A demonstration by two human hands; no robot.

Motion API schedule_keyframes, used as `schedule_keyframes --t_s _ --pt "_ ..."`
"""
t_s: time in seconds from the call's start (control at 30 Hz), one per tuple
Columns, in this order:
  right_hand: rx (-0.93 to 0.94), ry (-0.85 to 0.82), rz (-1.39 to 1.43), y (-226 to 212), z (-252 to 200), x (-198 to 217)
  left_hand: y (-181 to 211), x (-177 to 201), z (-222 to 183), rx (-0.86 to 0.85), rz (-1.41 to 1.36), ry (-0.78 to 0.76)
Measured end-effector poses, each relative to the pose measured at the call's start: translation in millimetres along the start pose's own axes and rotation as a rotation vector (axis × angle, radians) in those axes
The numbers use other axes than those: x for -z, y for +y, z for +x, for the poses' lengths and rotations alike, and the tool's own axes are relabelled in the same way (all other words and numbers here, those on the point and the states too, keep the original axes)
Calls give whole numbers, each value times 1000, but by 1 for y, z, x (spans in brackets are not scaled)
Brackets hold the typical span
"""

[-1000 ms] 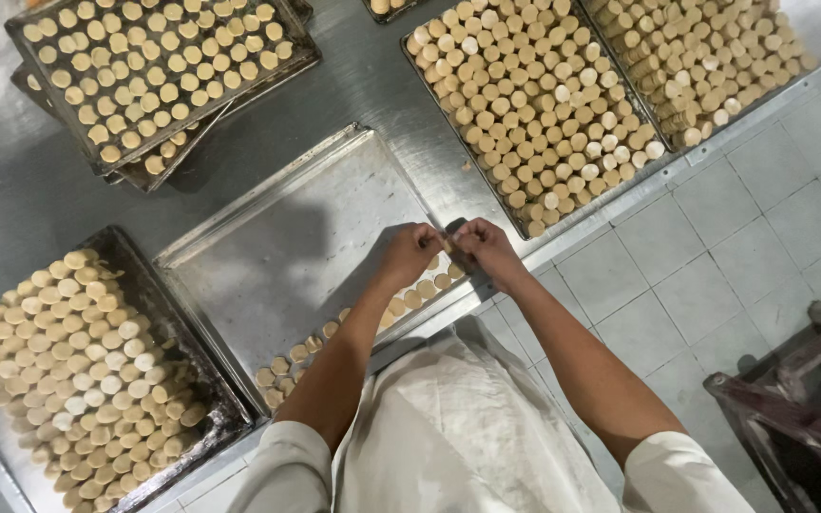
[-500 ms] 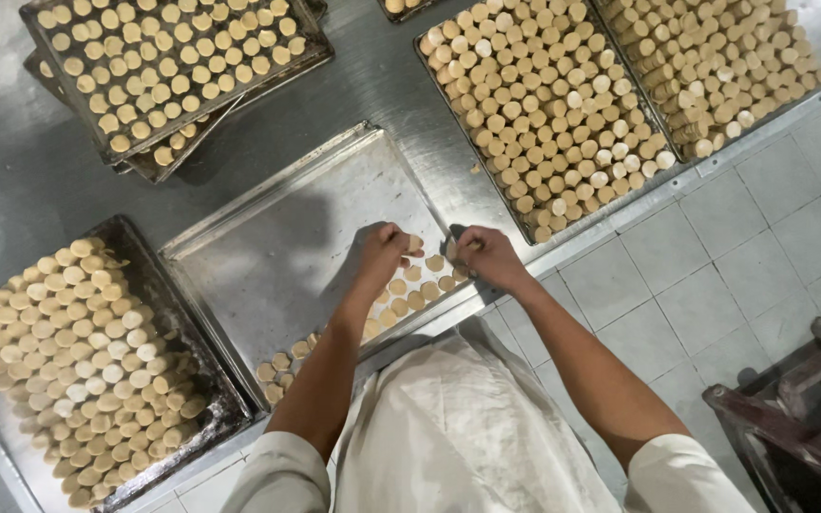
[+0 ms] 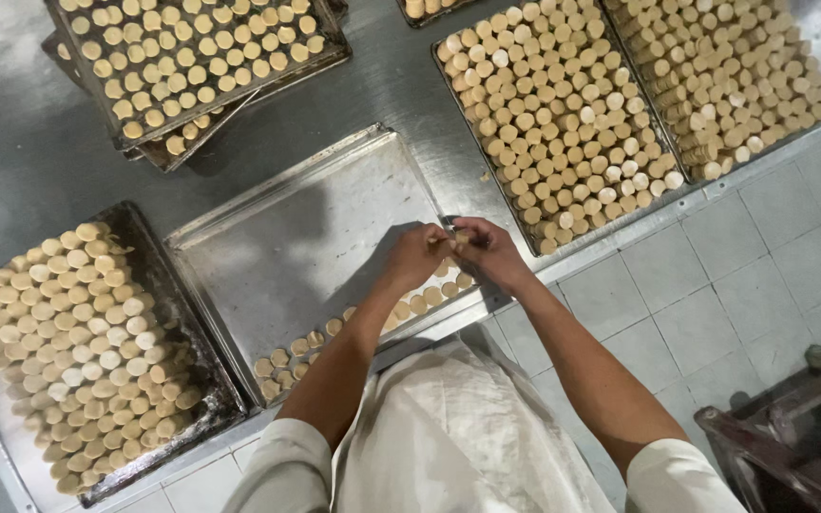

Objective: The person picks up small circular pieces of dough from a large tray and places them onto a smaller tray by hand.

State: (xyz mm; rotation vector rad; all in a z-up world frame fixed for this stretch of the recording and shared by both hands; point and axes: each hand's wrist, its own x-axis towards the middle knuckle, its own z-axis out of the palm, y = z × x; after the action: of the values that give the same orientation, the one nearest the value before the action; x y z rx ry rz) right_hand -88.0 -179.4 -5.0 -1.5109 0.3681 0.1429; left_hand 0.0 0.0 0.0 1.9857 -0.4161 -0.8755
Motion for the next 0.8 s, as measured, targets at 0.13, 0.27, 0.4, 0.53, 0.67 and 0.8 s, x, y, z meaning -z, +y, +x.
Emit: schedule_keyframes --t_s 0.13,0.27,0.4,0.53,0.67,0.8 --pt "-14 -5 75 9 5 -3 5 -1 2 -92 -30 53" --pt "-146 13 124 21 12 1 0 0 7 -42 66 106" --pt "-42 39 14 28 15 5 -8 2 8 33 370 241" --pt "-103 -37 221 29 13 -5 -18 -4 3 -92 -91 145" --pt "-245 11 247 25 19 -11 -24 2 4 -94 -120 140" --pt "-101 -44 192 26 14 -15 -34 15 -11 42 312 255"
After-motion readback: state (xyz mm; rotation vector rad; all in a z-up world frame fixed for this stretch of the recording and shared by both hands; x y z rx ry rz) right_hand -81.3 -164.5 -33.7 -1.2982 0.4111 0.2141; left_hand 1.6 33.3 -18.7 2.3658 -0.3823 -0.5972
